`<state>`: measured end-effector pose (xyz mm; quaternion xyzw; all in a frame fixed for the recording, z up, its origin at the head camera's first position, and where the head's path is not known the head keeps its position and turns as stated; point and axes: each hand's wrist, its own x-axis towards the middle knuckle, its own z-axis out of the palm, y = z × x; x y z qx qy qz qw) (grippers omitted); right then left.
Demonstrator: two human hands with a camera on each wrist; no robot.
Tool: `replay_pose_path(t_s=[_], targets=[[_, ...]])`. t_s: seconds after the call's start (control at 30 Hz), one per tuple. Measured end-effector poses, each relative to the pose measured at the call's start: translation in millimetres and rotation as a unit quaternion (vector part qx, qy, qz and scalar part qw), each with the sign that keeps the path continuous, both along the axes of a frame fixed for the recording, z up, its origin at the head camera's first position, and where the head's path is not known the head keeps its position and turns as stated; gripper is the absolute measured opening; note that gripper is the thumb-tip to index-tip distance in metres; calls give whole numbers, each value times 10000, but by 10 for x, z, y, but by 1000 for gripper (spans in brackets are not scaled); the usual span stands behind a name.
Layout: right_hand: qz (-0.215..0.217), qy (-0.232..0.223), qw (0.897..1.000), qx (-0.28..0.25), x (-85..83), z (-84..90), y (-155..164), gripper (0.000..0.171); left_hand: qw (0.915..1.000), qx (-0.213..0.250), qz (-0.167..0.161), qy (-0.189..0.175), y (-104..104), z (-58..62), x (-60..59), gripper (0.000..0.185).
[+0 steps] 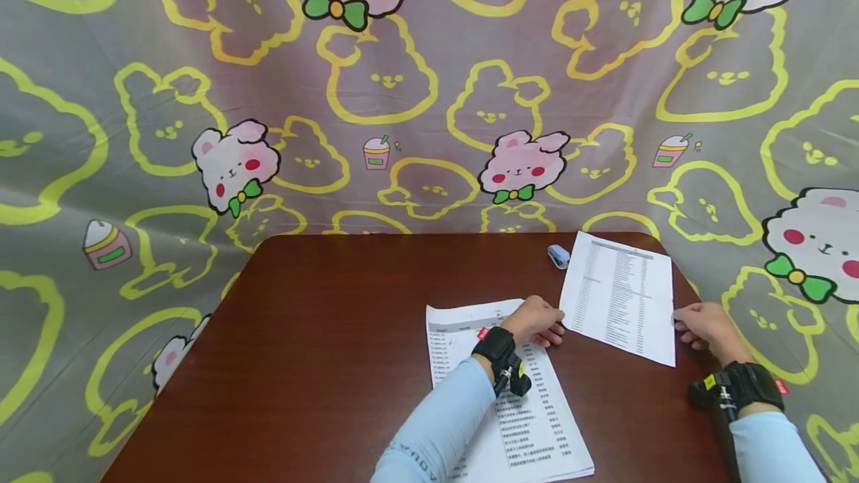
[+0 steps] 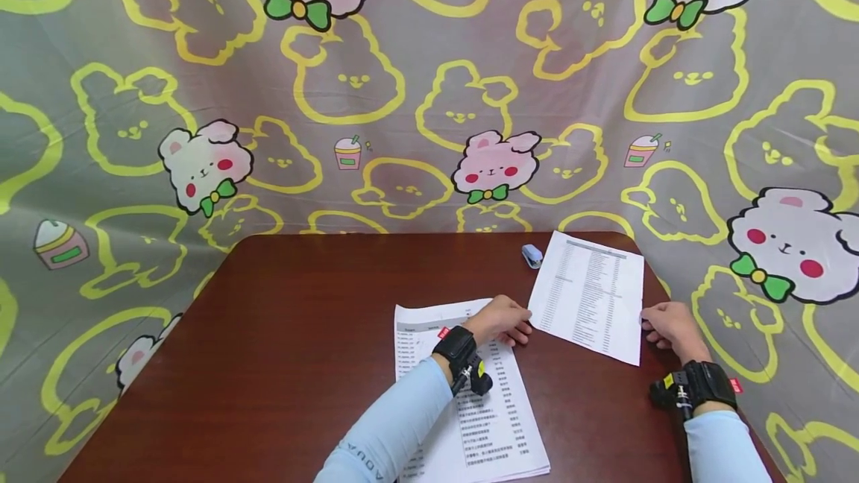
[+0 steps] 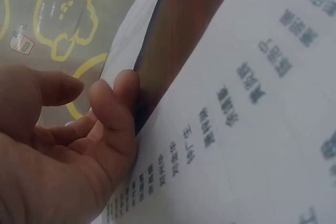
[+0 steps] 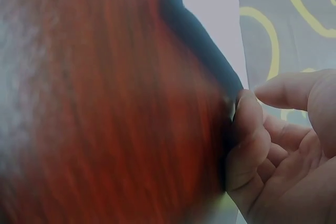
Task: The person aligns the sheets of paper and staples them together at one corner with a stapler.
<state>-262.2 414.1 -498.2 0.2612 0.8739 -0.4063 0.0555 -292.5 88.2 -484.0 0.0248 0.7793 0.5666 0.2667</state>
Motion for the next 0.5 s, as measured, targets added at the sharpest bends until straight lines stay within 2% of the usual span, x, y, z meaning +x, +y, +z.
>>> replay_pose_path(t_s=[0.27, 0.5], targets=[[242, 69, 9997, -72, 0, -35, 47, 41, 9993, -308, 57, 184, 61, 7, 19, 14], [317, 96, 9994, -142, 14, -14, 42, 40, 9992, -352, 93, 151, 70, 40, 34, 12]])
